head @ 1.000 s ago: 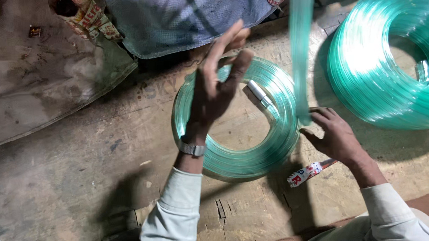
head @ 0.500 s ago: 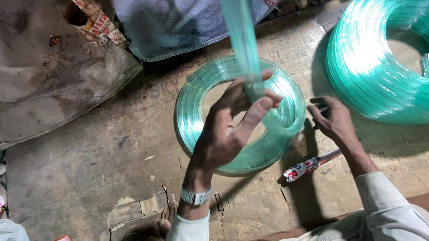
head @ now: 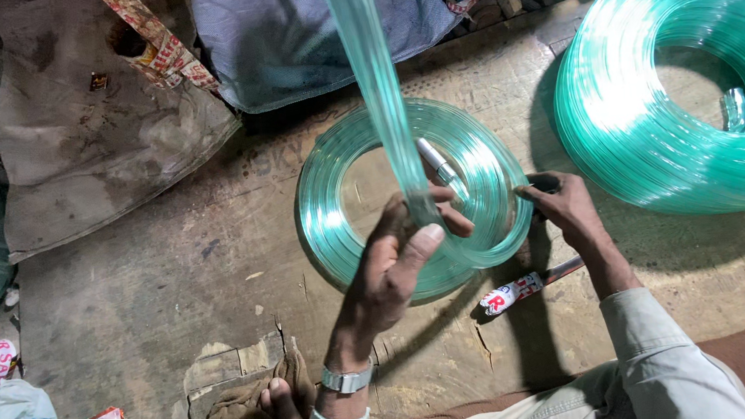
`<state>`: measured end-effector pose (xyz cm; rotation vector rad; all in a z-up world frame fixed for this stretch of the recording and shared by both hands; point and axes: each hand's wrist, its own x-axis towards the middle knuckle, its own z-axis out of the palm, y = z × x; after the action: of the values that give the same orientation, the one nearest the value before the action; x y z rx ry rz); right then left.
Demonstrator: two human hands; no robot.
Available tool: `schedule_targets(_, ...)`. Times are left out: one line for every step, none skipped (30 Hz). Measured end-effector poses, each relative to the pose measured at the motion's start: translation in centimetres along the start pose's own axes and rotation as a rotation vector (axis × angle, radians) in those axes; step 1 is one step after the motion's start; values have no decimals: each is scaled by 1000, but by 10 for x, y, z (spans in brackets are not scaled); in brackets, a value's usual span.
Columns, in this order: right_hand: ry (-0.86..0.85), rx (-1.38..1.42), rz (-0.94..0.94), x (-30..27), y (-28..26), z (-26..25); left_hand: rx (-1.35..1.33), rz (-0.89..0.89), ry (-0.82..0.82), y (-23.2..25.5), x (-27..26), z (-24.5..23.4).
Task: The person coils a length of clear plastic tubing on the floor by hand, aligning it with an existing coil and occasionally checking the end of the tube.
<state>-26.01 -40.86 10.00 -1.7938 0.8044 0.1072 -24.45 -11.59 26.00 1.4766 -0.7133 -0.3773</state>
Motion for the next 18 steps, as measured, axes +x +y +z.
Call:
schedule_targets(21,11,-28,-3,-3,-2,-76,-28,-10,-2,-1,4)
schedule_targets(38,23,-57,-6,-7,-2,-150,-56,-16,-4,-3,6)
schedule_targets(33,23,-59,-7,-7,-4,-146,-57,-12,-4,-4,7)
schedule_targets(62,5,-155,-8,-7,-5,-129,-76,-12,-4,-6,7)
schedule_targets(92,-13,-251,-9,-7,-8,-113,-94,-12,-5,-7,8)
schedule_targets(91,-15,-253,2,6,-8,-113,-93,-10,-8,-8,8)
schedule_targets(49,-93,-213,13,18,-9,-126,-98,-4,-12,-10,9)
schedule_targets(9,-169,-171,24,30,-9,-138,-102,0,-15,-10,9)
schedule_targets(10,-169,-174,27,40,-6,-137,-99,0,-19,-11,7)
schedule_targets(68,-174,-236,30,52,-3,-165,-94,-4,-24,-11,6)
schedule_targets(126,-179,-299,33,63,0,-192,-89,-7,-30,-12,5)
schedule_targets(126,-180,-300,37,66,0,-193,-88,-6,-33,-13,3)
schedule_targets(145,-167,-316,42,69,0,-235,-82,-8,-37,-14,1)
schedule_targets(164,-153,-328,45,74,1,-277,-79,-11,-41,-16,-1)
schedule_targets(163,-153,-326,45,72,0,-278,-82,-12,-41,-17,-3)
schedule_targets(189,-148,-368,45,70,-2,-269,-107,-12,-42,-17,-3)
schedule_targets(215,-142,-410,45,69,-5,-260,-133,-13,-43,-18,-3)
schedule_targets(219,-144,-407,50,78,-3,-263,-133,-16,-45,-18,-3)
